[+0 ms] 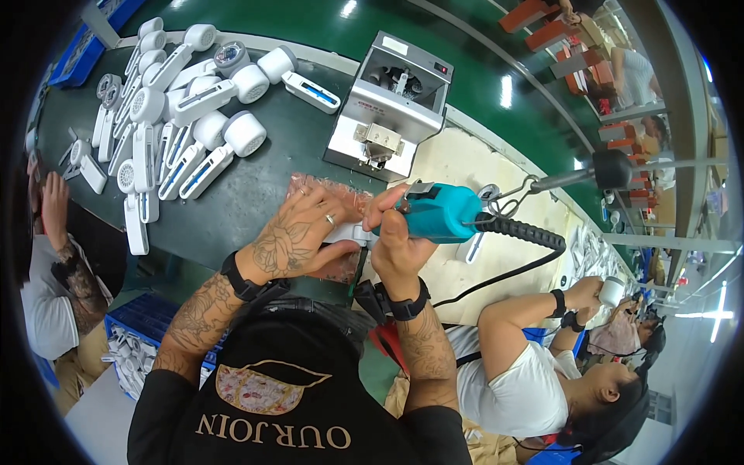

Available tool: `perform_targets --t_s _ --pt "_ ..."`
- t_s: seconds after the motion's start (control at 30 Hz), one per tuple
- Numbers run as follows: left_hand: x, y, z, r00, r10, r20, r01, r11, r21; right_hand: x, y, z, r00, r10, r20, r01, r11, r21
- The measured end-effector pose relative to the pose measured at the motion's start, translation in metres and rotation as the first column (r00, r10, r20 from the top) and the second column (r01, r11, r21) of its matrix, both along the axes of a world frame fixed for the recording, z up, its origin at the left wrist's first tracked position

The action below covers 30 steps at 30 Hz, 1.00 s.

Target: The person picks up a white fan component, places it on a work surface, and uses a power screwdriver to drive a screw into it. They then set the assembled part aside and repeat the process with several more components.

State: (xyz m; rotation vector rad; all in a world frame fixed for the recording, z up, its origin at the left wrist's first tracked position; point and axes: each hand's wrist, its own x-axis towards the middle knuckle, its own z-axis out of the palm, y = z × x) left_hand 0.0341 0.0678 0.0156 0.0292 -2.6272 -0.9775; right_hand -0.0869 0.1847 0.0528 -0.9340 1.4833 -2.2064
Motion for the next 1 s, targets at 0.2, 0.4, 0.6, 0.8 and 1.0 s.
perform_targets --t_s 0.2,0.4,0.6,0.8,1.0 --pt "0.001 -0.002 0.001 0.998 0.010 -0.054 -0.013 0.999 -0.048 -0.006 -0.007 0.011 1.000 -0.011 0.018 0.010 0.995 0.103" --pt "0.005 -0.001 0.003 0.998 0.029 -0.051 -0.033 0.996 -0.081 -0.031 -0.055 0.032 0.966 -0.172 -0.191 0.166 0.985 -0.052" --pt "0.004 0.004 0.002 0.994 0.042 -0.101 -0.050 0.995 -0.085 -0.044 -0.062 0.011 0.977 -0.116 -0.181 0.104 0.992 -0.073" --pt "0.005 0.000 0.002 0.997 0.029 -0.074 -0.031 0.999 -0.025 -0.020 -0.041 0.025 0.992 -0.091 -0.082 0.092 0.996 0.012" --pt "0.000 -0.001 0.003 0.994 0.032 -0.100 -0.032 0.999 -0.003 0.012 0.017 0.023 0.995 -0.076 -0.068 0.079 0.996 0.044"
